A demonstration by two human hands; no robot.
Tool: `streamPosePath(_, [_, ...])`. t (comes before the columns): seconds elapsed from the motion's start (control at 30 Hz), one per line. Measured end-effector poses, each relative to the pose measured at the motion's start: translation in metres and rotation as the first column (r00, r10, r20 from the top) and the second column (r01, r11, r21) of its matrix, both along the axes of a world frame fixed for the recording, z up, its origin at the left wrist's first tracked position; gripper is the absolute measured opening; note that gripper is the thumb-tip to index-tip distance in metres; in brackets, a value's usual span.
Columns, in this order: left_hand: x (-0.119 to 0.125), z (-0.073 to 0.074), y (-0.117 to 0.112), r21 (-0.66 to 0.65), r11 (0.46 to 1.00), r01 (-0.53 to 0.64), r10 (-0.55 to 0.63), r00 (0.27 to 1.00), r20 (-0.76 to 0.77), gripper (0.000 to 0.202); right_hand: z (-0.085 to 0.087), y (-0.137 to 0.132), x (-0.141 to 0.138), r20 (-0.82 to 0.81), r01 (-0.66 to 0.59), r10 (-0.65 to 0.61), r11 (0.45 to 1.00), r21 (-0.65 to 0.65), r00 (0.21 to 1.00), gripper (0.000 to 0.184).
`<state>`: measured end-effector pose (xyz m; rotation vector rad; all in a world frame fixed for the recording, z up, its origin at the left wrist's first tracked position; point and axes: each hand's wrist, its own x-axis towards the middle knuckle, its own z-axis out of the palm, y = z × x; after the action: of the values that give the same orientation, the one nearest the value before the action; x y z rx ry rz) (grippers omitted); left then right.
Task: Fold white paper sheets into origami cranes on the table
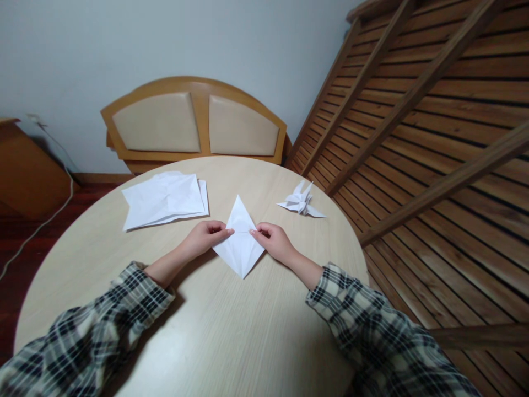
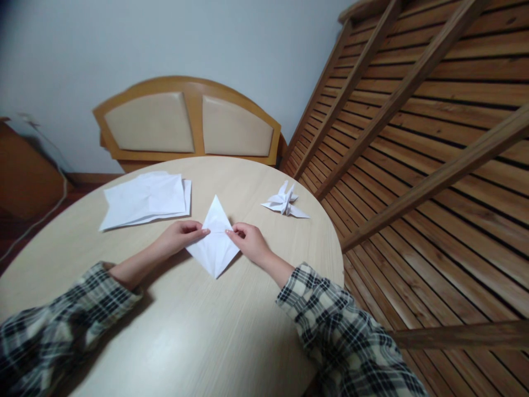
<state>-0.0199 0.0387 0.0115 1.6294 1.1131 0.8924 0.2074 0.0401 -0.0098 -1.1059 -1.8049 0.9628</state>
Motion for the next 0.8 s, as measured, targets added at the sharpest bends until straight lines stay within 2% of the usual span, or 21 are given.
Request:
streamPosePath(0.27, [-0.007,-0.001,0.005,0.107,0.994,-0.036,0.051,0.989,-0.138,0.035,-0.004,0.002,0.002,0.171,0.041,-0.051,0.997,0.064,0.984,0.035])
streamPosePath(0.4, [-0.012,-0.003,0.004,0.223,0.973,-0.060,0.112,0.968,-0.226,0.031,-0.006,0.003,0.003,0.250,0.064,-0.091,0.991,0.114,0.964,0.037])
streamPosePath(0.5, [-0.014,-0.006,0.002,0.353,0.932,-0.082,0.191,0.939,-0.287,0.024,-0.006,0.003,0.002,0.317,0.079,-0.126,0.984,0.158,0.940,0.039])
streamPosePath(0.63, [-0.011,-0.007,-0.004,0.527,0.849,0.042,0.196,0.900,-0.389,0.017,-0.005,0.002,0.000,0.407,0.086,-0.161,0.977,0.197,0.899,0.038])
streamPosePath(0.8, [-0.005,-0.008,-0.013,0.543,0.808,0.230,0.056,0.887,-0.459,0.026,-0.003,0.001,-0.003,0.474,0.092,-0.190,0.971,0.221,0.860,0.036])
